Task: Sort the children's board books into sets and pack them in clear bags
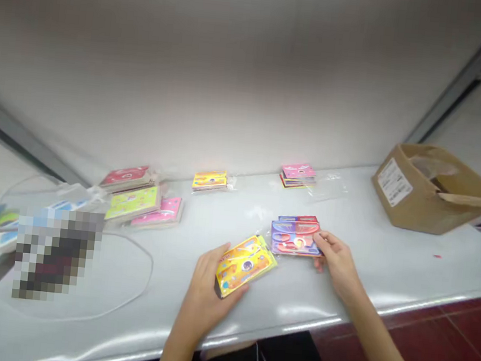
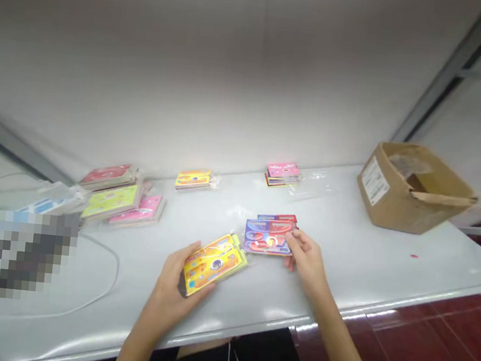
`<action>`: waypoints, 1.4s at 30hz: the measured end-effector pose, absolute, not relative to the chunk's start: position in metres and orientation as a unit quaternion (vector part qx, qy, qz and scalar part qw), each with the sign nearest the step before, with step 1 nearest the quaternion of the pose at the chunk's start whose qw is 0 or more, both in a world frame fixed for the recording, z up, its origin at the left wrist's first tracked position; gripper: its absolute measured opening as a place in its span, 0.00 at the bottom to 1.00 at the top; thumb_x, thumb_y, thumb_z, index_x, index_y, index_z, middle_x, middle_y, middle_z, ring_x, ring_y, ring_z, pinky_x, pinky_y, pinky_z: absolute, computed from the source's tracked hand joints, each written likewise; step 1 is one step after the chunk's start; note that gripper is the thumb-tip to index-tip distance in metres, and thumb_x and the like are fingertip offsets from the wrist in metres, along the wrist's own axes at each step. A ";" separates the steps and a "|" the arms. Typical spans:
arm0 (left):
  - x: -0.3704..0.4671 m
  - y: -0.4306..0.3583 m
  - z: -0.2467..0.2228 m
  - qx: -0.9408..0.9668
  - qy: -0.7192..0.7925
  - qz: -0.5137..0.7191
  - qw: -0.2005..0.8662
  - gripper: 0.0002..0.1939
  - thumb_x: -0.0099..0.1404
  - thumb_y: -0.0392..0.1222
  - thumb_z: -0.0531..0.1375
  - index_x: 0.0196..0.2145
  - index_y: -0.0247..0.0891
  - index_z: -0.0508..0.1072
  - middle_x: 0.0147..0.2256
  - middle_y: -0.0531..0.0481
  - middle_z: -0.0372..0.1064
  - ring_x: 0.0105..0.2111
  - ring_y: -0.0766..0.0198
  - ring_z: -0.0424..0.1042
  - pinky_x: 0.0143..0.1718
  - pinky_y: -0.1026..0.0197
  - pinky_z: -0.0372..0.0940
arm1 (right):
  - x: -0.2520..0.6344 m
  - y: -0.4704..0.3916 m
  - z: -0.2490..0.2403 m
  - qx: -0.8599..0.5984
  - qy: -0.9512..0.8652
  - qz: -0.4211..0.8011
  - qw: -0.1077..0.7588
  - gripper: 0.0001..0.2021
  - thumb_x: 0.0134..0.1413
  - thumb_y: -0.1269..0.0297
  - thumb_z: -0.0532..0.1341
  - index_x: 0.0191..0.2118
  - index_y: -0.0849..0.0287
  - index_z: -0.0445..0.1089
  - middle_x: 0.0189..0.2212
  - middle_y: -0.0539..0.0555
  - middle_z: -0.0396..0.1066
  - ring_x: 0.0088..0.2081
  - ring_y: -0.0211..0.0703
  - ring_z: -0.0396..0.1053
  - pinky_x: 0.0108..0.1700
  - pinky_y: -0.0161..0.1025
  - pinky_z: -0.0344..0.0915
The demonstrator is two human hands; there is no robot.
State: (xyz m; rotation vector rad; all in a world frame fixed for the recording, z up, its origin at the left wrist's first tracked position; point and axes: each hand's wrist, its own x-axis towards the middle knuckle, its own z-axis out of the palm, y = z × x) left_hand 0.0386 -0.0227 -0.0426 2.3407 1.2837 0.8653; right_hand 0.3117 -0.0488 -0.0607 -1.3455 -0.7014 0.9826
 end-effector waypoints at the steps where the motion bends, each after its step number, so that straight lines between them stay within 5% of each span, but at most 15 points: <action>1: 0.039 -0.023 -0.042 0.823 0.453 0.300 0.167 0.34 0.56 0.47 0.62 0.58 0.45 0.54 0.51 0.44 0.63 0.51 0.52 0.65 0.50 0.46 0.64 | 0.312 -0.050 -0.059 -0.578 -0.306 0.439 0.615 0.16 0.45 0.50 0.64 0.29 0.59 0.67 0.14 0.45 0.61 0.13 0.31 0.55 0.14 0.31 0.51; 19: 0.038 -0.024 -0.040 0.830 0.442 0.282 0.191 0.34 0.57 0.48 0.61 0.57 0.44 0.51 0.53 0.41 0.60 0.53 0.51 0.62 0.52 0.44 0.62 | 0.314 -0.051 -0.052 -0.565 -0.308 0.515 0.566 0.14 0.42 0.53 0.66 0.22 0.60 0.69 0.18 0.49 0.63 0.18 0.32 0.56 0.16 0.30 0.53; 42: 0.039 -0.024 -0.042 0.829 0.446 0.290 0.171 0.34 0.57 0.48 0.61 0.58 0.42 0.53 0.52 0.42 0.62 0.52 0.52 0.63 0.51 0.45 0.63 | 0.325 -0.047 -0.048 -0.570 -0.364 0.523 0.519 0.18 0.45 0.56 0.63 0.14 0.58 0.60 0.10 0.46 0.56 0.14 0.31 0.51 0.17 0.32 0.47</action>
